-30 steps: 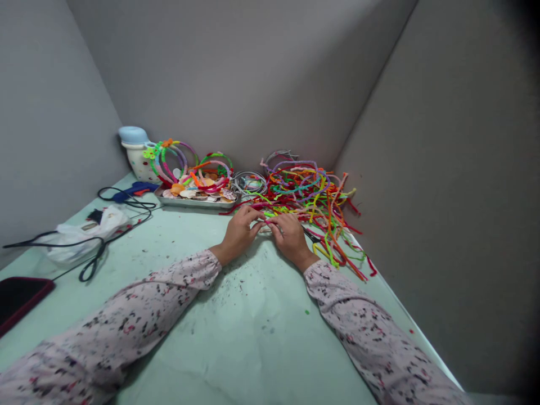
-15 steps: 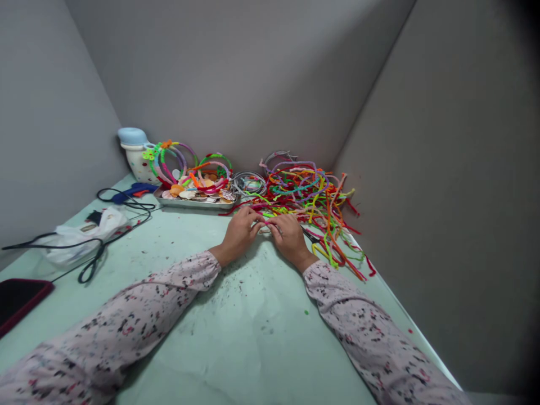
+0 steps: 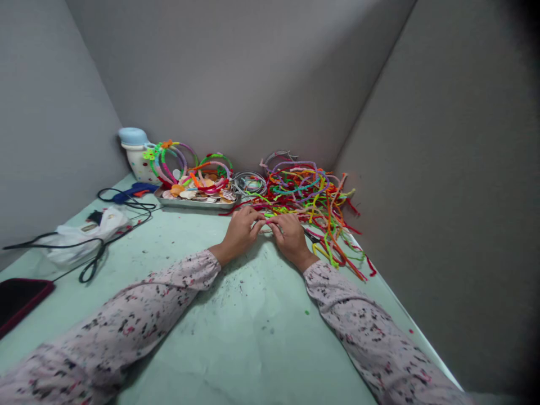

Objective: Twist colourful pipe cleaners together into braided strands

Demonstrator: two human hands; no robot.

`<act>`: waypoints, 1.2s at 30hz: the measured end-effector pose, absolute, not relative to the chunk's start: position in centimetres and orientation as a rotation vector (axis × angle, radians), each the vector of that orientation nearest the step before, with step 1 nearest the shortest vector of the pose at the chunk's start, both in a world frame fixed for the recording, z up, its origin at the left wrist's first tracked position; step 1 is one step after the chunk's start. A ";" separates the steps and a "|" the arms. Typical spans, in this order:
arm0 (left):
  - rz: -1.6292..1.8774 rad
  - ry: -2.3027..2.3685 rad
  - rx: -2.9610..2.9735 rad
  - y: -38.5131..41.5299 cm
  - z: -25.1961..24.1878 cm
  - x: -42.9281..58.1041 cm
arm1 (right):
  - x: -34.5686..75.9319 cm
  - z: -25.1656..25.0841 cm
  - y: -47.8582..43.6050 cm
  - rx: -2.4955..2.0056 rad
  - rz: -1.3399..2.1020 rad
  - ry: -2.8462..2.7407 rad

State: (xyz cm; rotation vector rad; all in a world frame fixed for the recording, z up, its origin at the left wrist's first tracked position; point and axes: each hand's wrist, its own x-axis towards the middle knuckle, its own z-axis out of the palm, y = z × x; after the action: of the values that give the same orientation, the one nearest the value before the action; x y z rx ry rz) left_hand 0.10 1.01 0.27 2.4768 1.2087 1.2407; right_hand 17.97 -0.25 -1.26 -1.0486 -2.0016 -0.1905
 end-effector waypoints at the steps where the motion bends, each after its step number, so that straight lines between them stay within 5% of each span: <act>1: 1.228 1.218 2.479 1.0 0.3 0.1 | 18.0 -1.3 -0.2 -1.047 -0.189 -2.005; 36: 1.055 1.205 2.332 1.1 0.8 0.4 | 18.0 -1.3 -0.4 -1.033 -0.178 -2.022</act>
State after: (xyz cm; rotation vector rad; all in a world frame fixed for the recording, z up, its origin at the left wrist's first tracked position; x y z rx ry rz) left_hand 0.41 1.15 0.76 2.3324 1.2049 1.0551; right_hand 17.98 -0.35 -1.33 -1.0325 -2.0218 -0.1781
